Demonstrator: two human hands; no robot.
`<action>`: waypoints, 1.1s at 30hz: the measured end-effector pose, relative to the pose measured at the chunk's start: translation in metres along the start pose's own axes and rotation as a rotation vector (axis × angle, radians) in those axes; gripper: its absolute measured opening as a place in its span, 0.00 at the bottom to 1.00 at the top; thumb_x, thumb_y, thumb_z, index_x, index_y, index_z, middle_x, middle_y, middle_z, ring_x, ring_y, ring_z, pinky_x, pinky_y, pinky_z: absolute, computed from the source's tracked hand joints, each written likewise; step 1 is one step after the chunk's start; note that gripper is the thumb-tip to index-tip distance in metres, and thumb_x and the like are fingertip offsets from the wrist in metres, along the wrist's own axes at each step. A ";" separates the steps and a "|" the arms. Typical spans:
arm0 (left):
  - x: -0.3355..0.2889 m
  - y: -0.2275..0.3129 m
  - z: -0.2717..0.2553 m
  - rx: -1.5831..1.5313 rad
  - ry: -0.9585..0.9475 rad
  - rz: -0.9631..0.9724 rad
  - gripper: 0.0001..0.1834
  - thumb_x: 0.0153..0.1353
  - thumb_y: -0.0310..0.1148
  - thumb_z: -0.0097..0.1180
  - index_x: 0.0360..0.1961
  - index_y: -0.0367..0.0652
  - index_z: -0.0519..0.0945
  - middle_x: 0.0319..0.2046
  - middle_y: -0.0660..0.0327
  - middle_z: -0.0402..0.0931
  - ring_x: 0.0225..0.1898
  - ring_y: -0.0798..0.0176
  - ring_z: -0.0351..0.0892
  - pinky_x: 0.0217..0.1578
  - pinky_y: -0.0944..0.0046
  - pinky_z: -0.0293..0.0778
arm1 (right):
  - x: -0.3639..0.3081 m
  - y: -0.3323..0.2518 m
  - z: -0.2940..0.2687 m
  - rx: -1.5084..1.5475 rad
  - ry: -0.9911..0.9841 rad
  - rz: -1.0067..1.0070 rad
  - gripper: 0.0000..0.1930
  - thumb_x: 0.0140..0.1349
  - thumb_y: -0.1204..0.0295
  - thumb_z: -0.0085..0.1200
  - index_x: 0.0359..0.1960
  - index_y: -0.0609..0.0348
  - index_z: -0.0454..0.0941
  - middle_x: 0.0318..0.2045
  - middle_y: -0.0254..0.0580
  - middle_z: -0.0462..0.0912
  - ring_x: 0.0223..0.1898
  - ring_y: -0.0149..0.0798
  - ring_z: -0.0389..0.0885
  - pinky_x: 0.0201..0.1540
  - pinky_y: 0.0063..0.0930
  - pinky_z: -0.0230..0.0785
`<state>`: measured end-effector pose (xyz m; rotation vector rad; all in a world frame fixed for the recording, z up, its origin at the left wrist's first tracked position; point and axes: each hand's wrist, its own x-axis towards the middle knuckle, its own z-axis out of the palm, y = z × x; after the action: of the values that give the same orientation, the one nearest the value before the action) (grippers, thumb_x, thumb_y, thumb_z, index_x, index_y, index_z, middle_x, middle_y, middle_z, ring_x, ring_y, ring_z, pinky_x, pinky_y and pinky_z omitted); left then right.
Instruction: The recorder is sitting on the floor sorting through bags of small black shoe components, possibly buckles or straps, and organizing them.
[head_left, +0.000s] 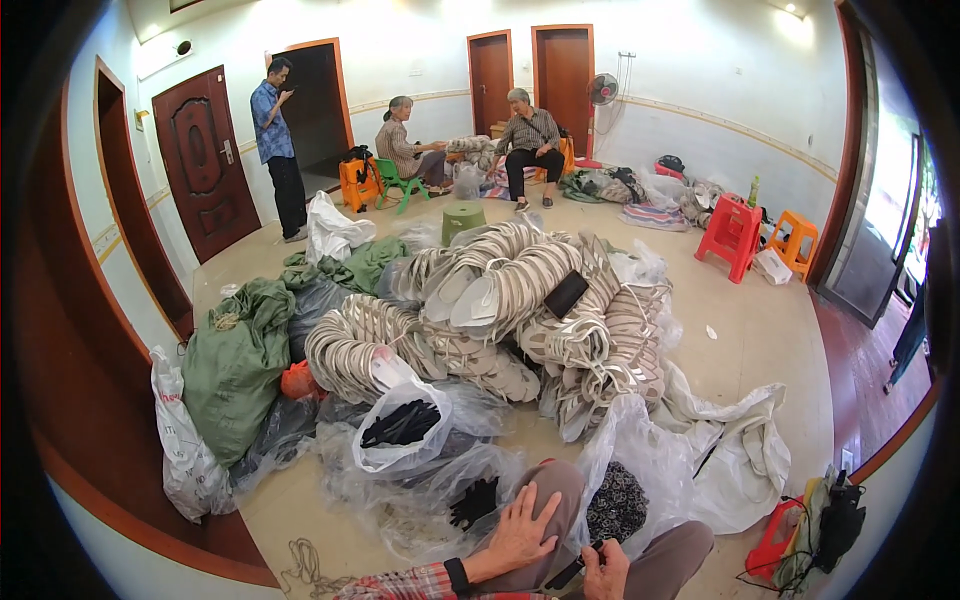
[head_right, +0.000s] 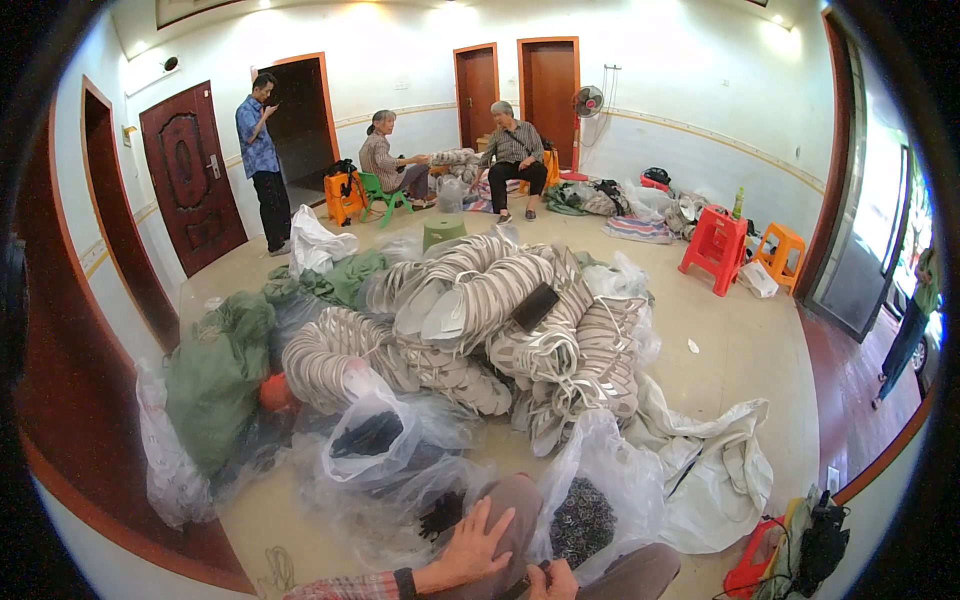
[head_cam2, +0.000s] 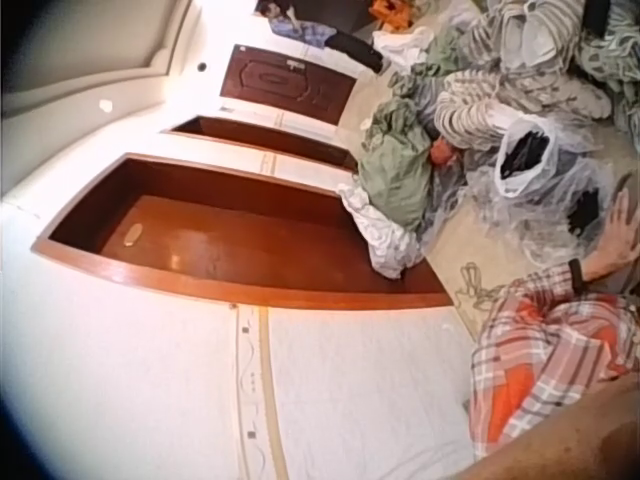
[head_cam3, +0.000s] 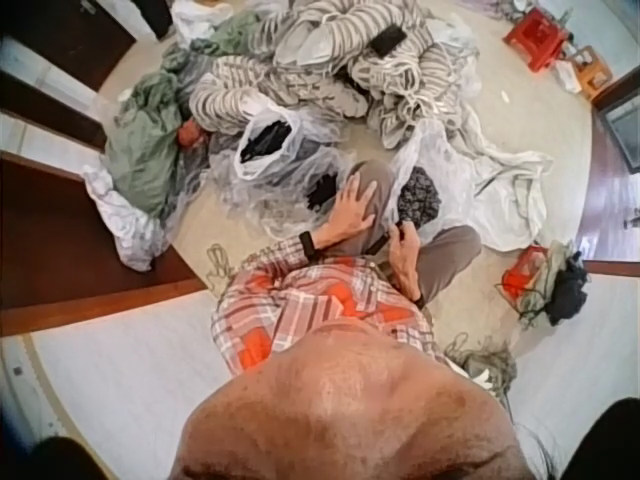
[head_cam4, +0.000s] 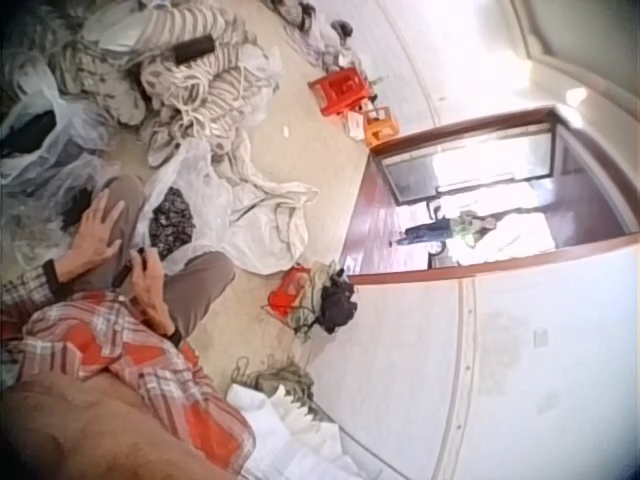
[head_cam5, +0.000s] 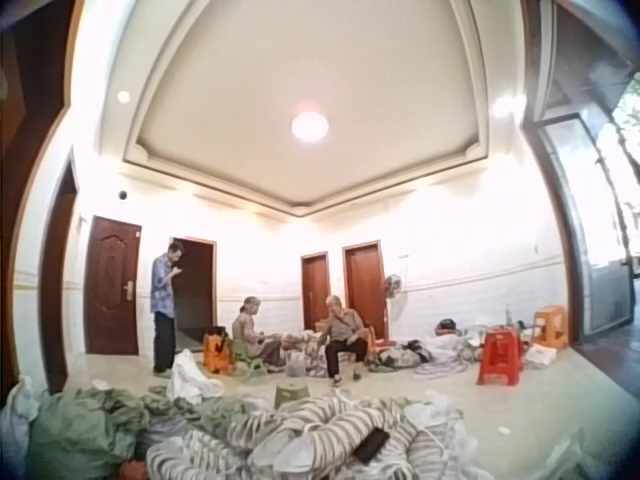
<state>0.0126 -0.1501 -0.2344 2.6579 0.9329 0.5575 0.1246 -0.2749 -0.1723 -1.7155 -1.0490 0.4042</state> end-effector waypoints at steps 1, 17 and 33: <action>0.000 0.000 0.000 -0.004 0.002 0.004 0.43 0.45 0.43 0.58 0.62 0.51 0.53 0.59 0.38 0.47 0.59 0.39 0.52 0.51 0.48 0.59 | -0.001 0.000 0.000 0.002 0.000 0.008 0.09 0.57 0.72 0.47 0.24 0.64 0.63 0.20 0.52 0.64 0.22 0.48 0.63 0.27 0.36 0.59; 0.015 0.003 0.009 -0.031 -0.057 0.083 0.42 0.47 0.45 0.56 0.62 0.50 0.53 0.58 0.35 0.47 0.59 0.35 0.50 0.53 0.45 0.56 | 0.000 0.009 -0.002 -0.014 0.086 0.003 0.09 0.57 0.71 0.48 0.25 0.64 0.65 0.21 0.53 0.67 0.23 0.50 0.66 0.27 0.37 0.60; 0.004 0.008 -0.009 0.001 -0.049 0.064 0.42 0.49 0.44 0.57 0.62 0.42 0.53 0.59 0.32 0.45 0.57 0.31 0.51 0.52 0.41 0.57 | -0.010 0.019 0.014 0.042 0.104 0.090 0.15 0.56 0.64 0.50 0.32 0.67 0.72 0.30 0.60 0.74 0.33 0.57 0.72 0.36 0.40 0.64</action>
<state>0.0154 -0.1525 -0.2230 2.6975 0.8372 0.5031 0.1174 -0.2765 -0.1967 -1.7316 -0.8848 0.3878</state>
